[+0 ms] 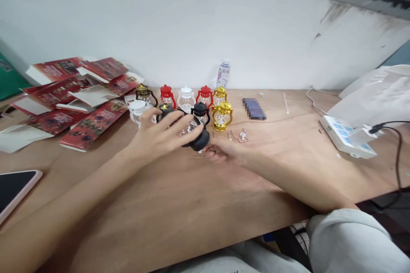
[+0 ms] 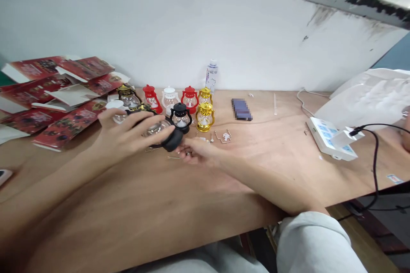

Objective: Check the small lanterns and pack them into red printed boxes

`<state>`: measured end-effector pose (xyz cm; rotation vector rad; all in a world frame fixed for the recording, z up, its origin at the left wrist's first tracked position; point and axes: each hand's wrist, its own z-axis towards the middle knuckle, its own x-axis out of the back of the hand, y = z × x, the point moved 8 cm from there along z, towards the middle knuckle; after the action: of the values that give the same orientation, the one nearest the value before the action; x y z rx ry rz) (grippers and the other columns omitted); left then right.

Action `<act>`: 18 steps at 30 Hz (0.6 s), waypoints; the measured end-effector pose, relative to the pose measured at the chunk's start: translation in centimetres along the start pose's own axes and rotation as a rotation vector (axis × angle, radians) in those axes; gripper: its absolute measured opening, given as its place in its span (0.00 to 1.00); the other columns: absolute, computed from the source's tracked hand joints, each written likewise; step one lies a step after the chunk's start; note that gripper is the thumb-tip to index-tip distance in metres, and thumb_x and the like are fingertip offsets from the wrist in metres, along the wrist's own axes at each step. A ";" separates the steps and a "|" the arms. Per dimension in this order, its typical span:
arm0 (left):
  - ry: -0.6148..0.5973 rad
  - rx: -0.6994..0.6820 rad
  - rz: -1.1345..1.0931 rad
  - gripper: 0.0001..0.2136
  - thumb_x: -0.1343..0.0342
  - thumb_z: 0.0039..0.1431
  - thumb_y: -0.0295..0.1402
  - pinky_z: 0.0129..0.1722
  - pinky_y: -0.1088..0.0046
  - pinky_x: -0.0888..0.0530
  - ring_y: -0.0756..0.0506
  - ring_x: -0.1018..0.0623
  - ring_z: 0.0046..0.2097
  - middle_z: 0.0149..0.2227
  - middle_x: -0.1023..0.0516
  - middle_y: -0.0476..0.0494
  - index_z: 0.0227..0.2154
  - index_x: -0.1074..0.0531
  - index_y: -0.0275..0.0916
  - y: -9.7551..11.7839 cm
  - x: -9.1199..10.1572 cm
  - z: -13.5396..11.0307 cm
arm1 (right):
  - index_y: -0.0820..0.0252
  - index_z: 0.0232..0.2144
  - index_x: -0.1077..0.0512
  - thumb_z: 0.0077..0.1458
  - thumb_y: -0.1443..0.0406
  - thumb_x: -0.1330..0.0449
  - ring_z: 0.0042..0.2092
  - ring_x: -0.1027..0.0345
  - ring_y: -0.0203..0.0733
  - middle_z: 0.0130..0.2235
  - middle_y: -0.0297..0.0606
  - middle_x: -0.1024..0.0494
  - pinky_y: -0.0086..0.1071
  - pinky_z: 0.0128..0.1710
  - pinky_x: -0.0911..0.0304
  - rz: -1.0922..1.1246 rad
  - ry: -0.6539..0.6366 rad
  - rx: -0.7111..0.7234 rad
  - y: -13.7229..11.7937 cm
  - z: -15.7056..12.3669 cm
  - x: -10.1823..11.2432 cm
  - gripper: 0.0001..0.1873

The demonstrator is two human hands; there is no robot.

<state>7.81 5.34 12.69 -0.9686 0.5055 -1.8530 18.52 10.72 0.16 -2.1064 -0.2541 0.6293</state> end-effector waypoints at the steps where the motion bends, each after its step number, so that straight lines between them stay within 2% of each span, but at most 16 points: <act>1: -0.044 0.053 -0.018 0.16 0.48 0.60 0.23 0.45 0.62 0.39 0.46 0.25 0.43 0.45 0.21 0.49 0.47 0.30 0.50 -0.8 -0.4 -0.1 | 0.62 0.18 0.35 0.58 0.65 0.43 0.13 0.53 0.23 0.13 0.25 0.40 0.16 0.08 0.57 -0.058 -0.011 -0.021 -1.1 -0.5 0.9 0.17; 2: -0.090 0.093 -0.036 0.17 0.49 0.60 0.23 0.45 0.60 0.39 0.45 0.25 0.43 0.45 0.21 0.48 0.48 0.30 0.50 -1.4 -0.7 -0.3 | 0.61 0.16 0.39 0.57 0.63 0.42 0.13 0.58 0.23 0.12 0.23 0.44 0.17 0.08 0.63 -0.251 -0.033 -0.030 -2.3 -1.1 1.9 0.20; 4: -0.162 0.147 -0.068 0.19 0.50 0.60 0.23 0.46 0.56 0.38 0.43 0.25 0.43 0.45 0.21 0.47 0.50 0.32 0.51 -2.5 -1.1 -0.7 | 0.61 0.12 0.43 0.57 0.60 0.41 0.13 0.60 0.22 0.11 0.23 0.48 0.18 0.10 0.64 -0.575 0.002 0.109 -5.9 -2.3 4.5 0.26; 5: -0.186 0.166 -0.082 0.19 0.50 0.59 0.23 0.45 0.55 0.38 0.42 0.25 0.43 0.45 0.21 0.47 0.50 0.32 0.51 -2.9 -1.1 -0.9 | 0.61 0.11 0.43 0.57 0.59 0.41 0.14 0.60 0.21 0.10 0.22 0.49 0.18 0.12 0.62 -0.718 0.051 0.171 -7.5 -2.8 6.0 0.27; 7: -0.221 0.197 -0.103 0.19 0.49 0.59 0.25 0.45 0.53 0.37 0.40 0.25 0.44 0.45 0.22 0.45 0.50 0.32 0.51 -3.7 -1.1 -1.2 | 0.62 0.10 0.40 0.56 0.59 0.42 0.14 0.58 0.22 0.10 0.24 0.47 0.19 0.13 0.60 -0.952 0.241 0.189 -9.5 -3.4 9.6 0.26; 9: -0.249 0.209 -0.112 0.18 0.48 0.59 0.27 0.45 0.52 0.37 0.39 0.26 0.44 0.45 0.22 0.45 0.50 0.32 0.51 -4.1 -1.0 -1.3 | 0.63 0.15 0.32 0.53 0.64 0.41 0.16 0.48 0.24 0.14 0.28 0.36 0.20 0.15 0.51 -1.099 0.329 0.140 -9.9 -3.2 12.2 0.17; 11: -0.278 0.207 -0.113 0.17 0.48 0.59 0.29 0.45 0.52 0.37 0.38 0.26 0.45 0.46 0.22 0.44 0.50 0.32 0.50 -4.1 -1.0 -1.3 | 0.63 0.19 0.26 0.45 0.71 0.37 0.21 0.36 0.29 0.20 0.33 0.26 0.22 0.21 0.40 -1.155 0.353 0.106 -9.5 -2.5 13.8 0.05; 12: -0.287 0.194 -0.114 0.17 0.48 0.60 0.29 0.45 0.53 0.37 0.38 0.26 0.45 0.46 0.22 0.44 0.51 0.32 0.50 -4.0 -1.2 -1.2 | 0.63 0.21 0.25 0.41 0.73 0.37 0.23 0.32 0.31 0.22 0.34 0.24 0.24 0.23 0.37 -1.172 0.361 0.096 -9.3 -2.1 14.4 0.03; 14: -0.303 0.136 -0.141 0.16 0.48 0.60 0.28 0.44 0.55 0.37 0.39 0.27 0.44 0.45 0.22 0.44 0.50 0.31 0.49 -3.5 -1.6 -1.3 | 0.62 0.21 0.24 0.37 0.75 0.37 0.26 0.29 0.35 0.22 0.34 0.22 0.26 0.26 0.34 -1.210 0.387 0.087 -8.8 -1.4 15.1 0.06; 18: -0.367 0.009 -0.242 0.19 0.47 0.57 0.22 0.45 0.59 0.38 0.41 0.27 0.43 0.43 0.21 0.46 0.48 0.29 0.50 -2.2 -2.9 -1.8 | 0.61 0.22 0.22 0.38 0.75 0.40 0.29 0.27 0.38 0.24 0.35 0.20 0.27 0.28 0.35 -1.307 0.420 0.100 -8.5 -0.6 15.1 0.08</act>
<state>5.82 8.80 11.92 -1.3767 0.1625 -1.8255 32.17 21.27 2.23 -1.4720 -1.1659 -0.5517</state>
